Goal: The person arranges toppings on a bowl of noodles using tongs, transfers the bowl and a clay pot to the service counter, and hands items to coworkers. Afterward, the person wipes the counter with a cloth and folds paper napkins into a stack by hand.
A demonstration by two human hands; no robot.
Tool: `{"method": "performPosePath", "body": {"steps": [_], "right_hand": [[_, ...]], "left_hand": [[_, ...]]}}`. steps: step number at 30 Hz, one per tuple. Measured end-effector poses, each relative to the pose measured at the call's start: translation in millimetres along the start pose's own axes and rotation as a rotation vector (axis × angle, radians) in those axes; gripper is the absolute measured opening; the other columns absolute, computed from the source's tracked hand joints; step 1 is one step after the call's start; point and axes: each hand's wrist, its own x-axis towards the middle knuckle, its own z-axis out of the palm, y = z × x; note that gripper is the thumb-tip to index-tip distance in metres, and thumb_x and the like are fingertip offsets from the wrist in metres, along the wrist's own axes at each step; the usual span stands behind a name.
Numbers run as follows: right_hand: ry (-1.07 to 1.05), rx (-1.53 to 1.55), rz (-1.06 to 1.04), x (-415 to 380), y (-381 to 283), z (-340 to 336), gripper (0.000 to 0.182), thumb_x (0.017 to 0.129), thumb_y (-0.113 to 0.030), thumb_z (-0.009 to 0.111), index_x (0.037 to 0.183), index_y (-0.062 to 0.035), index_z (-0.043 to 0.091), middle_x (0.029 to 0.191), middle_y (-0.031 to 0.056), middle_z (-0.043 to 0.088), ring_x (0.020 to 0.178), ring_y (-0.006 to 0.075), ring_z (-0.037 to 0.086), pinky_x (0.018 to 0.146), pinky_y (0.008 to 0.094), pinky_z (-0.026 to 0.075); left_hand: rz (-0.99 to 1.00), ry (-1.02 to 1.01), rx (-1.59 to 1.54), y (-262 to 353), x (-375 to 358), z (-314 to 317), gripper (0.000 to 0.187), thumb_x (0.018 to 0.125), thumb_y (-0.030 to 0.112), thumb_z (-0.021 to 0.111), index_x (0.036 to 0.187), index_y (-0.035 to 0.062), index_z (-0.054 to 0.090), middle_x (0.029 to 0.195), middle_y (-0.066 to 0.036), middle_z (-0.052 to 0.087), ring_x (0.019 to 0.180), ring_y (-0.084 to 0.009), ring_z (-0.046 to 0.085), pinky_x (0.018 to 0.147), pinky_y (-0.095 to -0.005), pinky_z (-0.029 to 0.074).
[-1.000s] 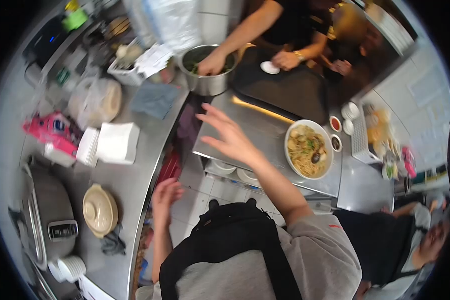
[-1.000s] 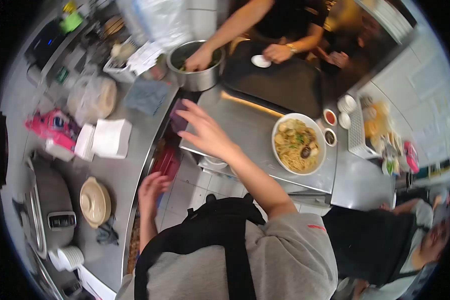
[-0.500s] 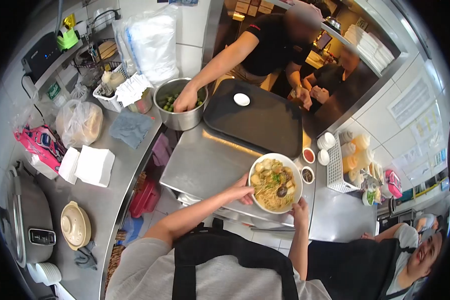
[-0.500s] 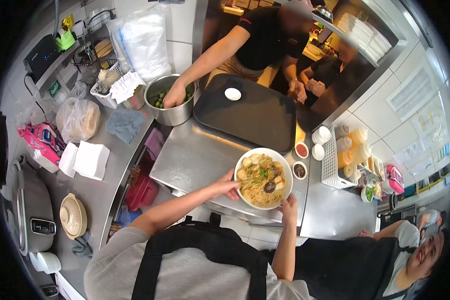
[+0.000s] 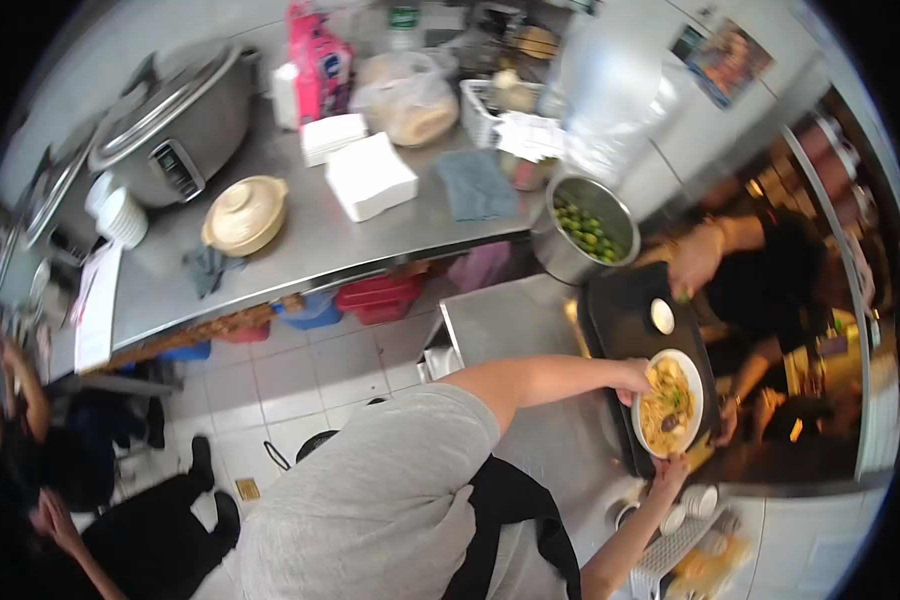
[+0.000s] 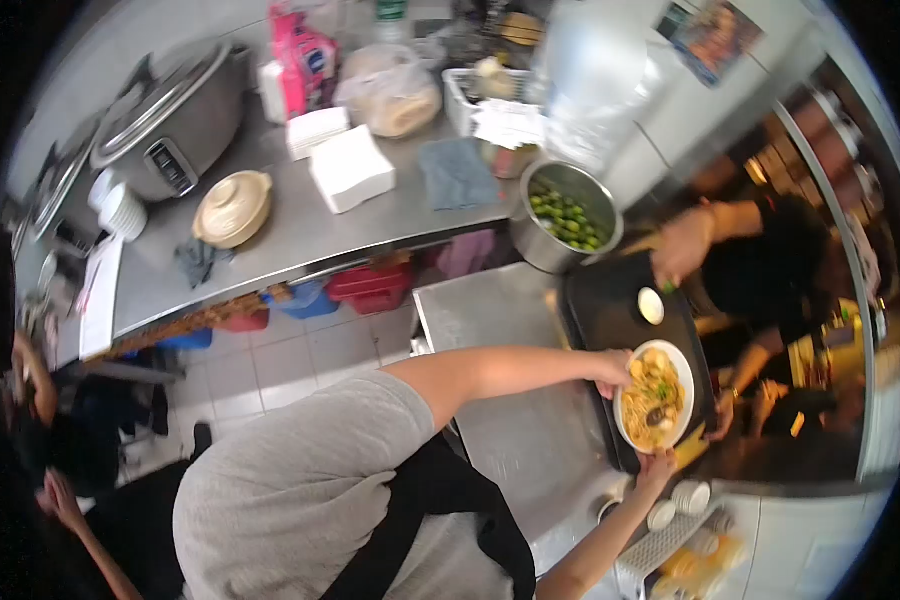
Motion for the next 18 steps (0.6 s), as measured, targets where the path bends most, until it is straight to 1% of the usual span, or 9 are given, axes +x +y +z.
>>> {"method": "performPosePath", "body": {"steps": [5, 6, 7, 9, 11, 12, 13, 14, 18], "right_hand": [[-0.034, -0.168, 0.052, -4, -10, -12, 0.024, 0.088, -0.011, 0.053, 0.110, -0.0027, 0.053, 0.097, 0.0110, 0.062, 0.077, 0.0217, 0.064, 0.059, 0.0305, 0.054], [0.031, -0.292, 0.006, 4, -5, -32, 0.026, 0.089, -0.015, 0.052, 0.112, -0.0027, 0.053, 0.099, 0.0108, 0.061, 0.077, 0.0204, 0.063, 0.059, 0.0292, 0.052], [0.097, -0.417, -0.045, 15, -3, -43, 0.029, 0.091, -0.018, 0.052, 0.114, -0.0027, 0.052, 0.101, 0.0105, 0.061, 0.078, 0.0192, 0.062, 0.059, 0.0280, 0.051], [0.355, -0.518, -0.461, -25, -21, -12, 0.034, 0.091, -0.023, 0.051, 0.119, -0.0020, 0.051, 0.106, 0.0108, 0.058, 0.081, 0.0171, 0.060, 0.060, 0.0272, 0.051], [0.281, -0.405, -0.557, -62, -32, 49, 0.037, 0.091, -0.024, 0.052, 0.121, -0.0017, 0.049, 0.108, 0.0113, 0.058, 0.083, 0.0172, 0.059, 0.061, 0.0274, 0.051], [0.225, -0.299, -0.640, -74, -33, 75, 0.040, 0.090, -0.025, 0.053, 0.122, -0.0014, 0.048, 0.111, 0.0118, 0.057, 0.085, 0.0173, 0.059, 0.062, 0.0275, 0.051], [-0.032, -0.311, -0.681, -69, -16, 96, 0.042, 0.089, -0.026, 0.055, 0.123, -0.0016, 0.048, 0.113, 0.0132, 0.056, 0.084, 0.0194, 0.060, 0.065, 0.0289, 0.052], [-0.079, -0.139, -0.453, -107, -21, 179, 0.043, 0.088, -0.026, 0.057, 0.122, -0.0017, 0.049, 0.114, 0.0144, 0.057, 0.083, 0.0199, 0.061, 0.067, 0.0297, 0.053], [-1.126, 0.123, 0.199, -204, 3, 432, 0.033, 0.092, -0.017, 0.049, 0.120, 0.0002, 0.050, 0.108, 0.0136, 0.062, 0.087, 0.0210, 0.064, 0.077, 0.0323, 0.052]], "left_hand": [[0.190, -0.081, -0.109, -16, -103, -57, 0.053, 0.084, 0.020, 0.061, 0.130, 0.0036, 0.041, 0.088, -0.010, 0.064, 0.077, -0.0158, 0.064, 0.067, -0.0291, 0.054], [0.282, -0.088, -0.112, -36, -137, -79, 0.047, 0.087, 0.018, 0.060, 0.128, 0.0038, 0.044, 0.093, -0.010, 0.064, 0.079, -0.0149, 0.063, 0.070, -0.0265, 0.053], [0.313, 0.005, -0.374, -72, -164, -93, 0.041, 0.088, 0.016, 0.059, 0.125, 0.0047, 0.047, 0.096, -0.009, 0.064, 0.083, -0.0152, 0.063, 0.073, -0.0263, 0.053], [0.287, 0.416, -0.487, -95, -277, -137, 0.021, 0.089, 0.013, 0.057, 0.108, 0.0041, 0.057, 0.098, -0.011, 0.064, 0.085, -0.0180, 0.065, 0.073, -0.0284, 0.054], [0.425, 1.135, -0.408, -126, -384, -169, 0.010, 0.090, 0.014, 0.054, 0.092, 0.0041, 0.056, 0.085, -0.012, 0.065, 0.069, -0.0191, 0.066, 0.065, -0.0302, 0.055], [0.321, 1.519, -0.325, -131, -435, -180, 0.003, 0.088, 0.009, 0.054, 0.087, 0.0065, 0.053, 0.072, -0.006, 0.058, 0.063, -0.0142, 0.060, 0.055, -0.0270, 0.050], [0.319, 1.704, -0.150, -155, -486, -200, 0.005, 0.089, 0.011, 0.053, 0.089, 0.0063, 0.051, 0.072, -0.003, 0.051, 0.065, -0.0118, 0.053, 0.058, -0.0252, 0.046], [0.383, 1.932, 0.154, -169, -527, -225, 0.009, 0.090, 0.013, 0.053, 0.091, 0.0047, 0.049, 0.079, -0.003, 0.049, 0.074, -0.0112, 0.048, 0.065, -0.0245, 0.043], [0.363, 2.097, -0.033, -184, -598, -294, 0.040, 0.093, 0.025, 0.048, 0.125, 0.0012, 0.043, 0.115, -0.012, 0.051, 0.105, -0.0191, 0.049, 0.088, -0.0293, 0.040]]}}
